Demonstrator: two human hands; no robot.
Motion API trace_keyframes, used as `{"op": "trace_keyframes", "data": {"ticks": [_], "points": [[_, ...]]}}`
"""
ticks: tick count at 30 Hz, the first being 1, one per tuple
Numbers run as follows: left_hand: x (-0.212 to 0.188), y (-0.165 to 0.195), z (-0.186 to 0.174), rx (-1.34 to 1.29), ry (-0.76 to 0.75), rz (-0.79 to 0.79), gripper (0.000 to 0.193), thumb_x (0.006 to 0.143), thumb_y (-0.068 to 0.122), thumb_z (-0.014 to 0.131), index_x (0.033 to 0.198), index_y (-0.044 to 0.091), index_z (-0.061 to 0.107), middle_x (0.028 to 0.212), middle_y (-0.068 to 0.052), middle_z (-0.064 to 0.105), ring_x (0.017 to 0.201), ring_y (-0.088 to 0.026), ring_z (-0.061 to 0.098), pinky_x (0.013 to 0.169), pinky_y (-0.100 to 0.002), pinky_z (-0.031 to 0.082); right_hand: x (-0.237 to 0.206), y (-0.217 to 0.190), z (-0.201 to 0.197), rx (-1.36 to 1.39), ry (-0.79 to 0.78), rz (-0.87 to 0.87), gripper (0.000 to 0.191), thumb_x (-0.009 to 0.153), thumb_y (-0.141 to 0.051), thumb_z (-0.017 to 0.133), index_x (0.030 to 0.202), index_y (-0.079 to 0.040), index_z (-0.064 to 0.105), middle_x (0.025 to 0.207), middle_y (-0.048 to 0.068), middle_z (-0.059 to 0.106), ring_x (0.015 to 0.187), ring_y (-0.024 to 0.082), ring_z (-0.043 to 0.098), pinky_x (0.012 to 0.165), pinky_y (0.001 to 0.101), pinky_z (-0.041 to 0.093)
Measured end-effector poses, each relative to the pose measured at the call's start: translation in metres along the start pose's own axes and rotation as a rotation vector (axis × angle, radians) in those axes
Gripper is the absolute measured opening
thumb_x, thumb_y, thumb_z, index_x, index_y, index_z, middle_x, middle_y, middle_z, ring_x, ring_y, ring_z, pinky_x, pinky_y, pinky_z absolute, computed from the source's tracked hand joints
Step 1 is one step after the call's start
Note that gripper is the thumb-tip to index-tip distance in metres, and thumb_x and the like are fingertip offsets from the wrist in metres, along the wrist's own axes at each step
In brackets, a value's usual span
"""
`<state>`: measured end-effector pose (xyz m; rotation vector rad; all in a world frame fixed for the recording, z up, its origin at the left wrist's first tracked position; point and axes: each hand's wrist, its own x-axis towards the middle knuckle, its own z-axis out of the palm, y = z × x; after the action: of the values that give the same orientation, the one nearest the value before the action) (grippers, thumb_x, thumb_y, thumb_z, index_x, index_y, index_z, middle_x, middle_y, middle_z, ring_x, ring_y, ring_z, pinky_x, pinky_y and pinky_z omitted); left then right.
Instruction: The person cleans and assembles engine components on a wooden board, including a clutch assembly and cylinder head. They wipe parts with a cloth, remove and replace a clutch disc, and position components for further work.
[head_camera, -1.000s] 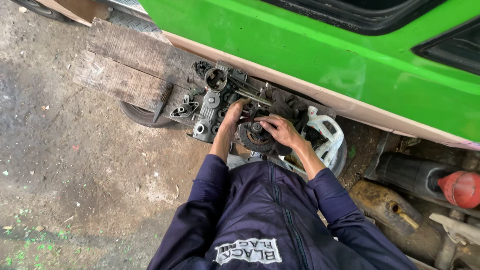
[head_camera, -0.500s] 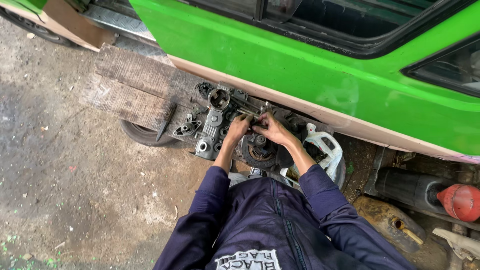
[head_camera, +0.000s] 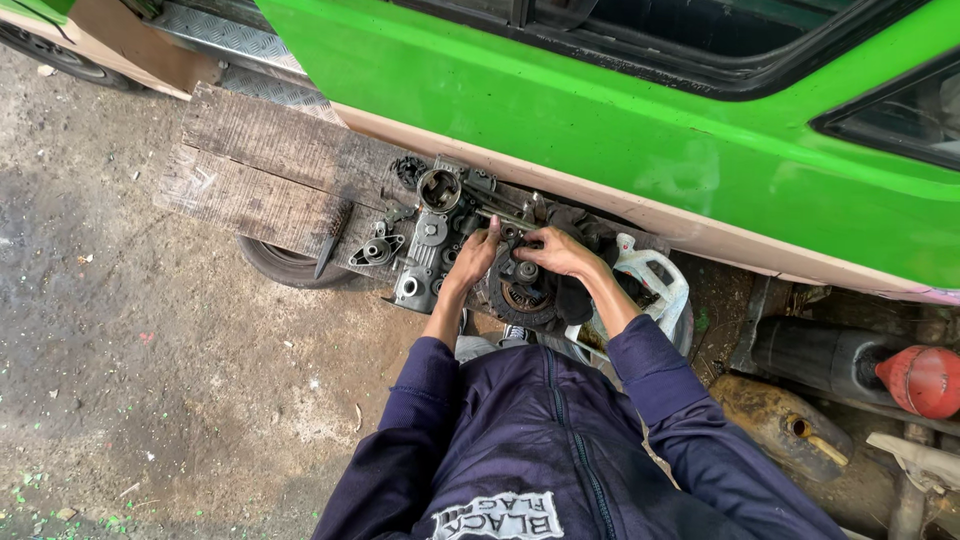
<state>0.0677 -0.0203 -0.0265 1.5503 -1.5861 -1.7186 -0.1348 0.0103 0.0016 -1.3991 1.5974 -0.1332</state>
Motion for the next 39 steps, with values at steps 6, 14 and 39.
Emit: {"op": "trace_keyframes", "data": {"ticks": [6,14,39], "points": [[-0.001,-0.001,0.002,0.072,0.114,0.163,0.083,0.099,0.070,0.040,0.109,-0.005,0.074,0.114,-0.029,0.070,0.110,-0.042,0.067,0.094,-0.046,0.050,-0.006,-0.011,0.008,-0.038,0.092,0.046,0.074,0.088,-0.059,0.070,0.130,0.002,0.067,0.111,0.023,0.070,0.102,0.031,0.069,0.090,0.0437,0.053],[0.001,-0.004,0.003,-0.021,0.087,0.083,0.055,0.096,0.052,0.060,0.124,0.007,0.073,0.123,-0.019,0.071,0.115,-0.032,0.069,0.094,-0.039,0.052,0.000,0.002,0.023,0.085,0.165,0.259,0.062,0.096,-0.054,0.063,0.126,0.000,0.073,0.083,0.023,0.075,0.076,0.030,0.072,0.074,0.0453,0.058],[0.006,-0.020,0.011,-0.221,0.044,0.085,0.085,0.099,0.072,0.041,0.126,-0.006,0.064,0.129,-0.027,0.066,0.124,-0.036,0.064,0.105,-0.041,0.046,-0.002,0.010,0.020,0.457,0.355,-0.015,0.020,0.103,-0.023,0.066,0.109,-0.004,0.071,0.083,0.001,0.056,0.074,0.015,0.050,0.063,0.0338,0.041]]}}
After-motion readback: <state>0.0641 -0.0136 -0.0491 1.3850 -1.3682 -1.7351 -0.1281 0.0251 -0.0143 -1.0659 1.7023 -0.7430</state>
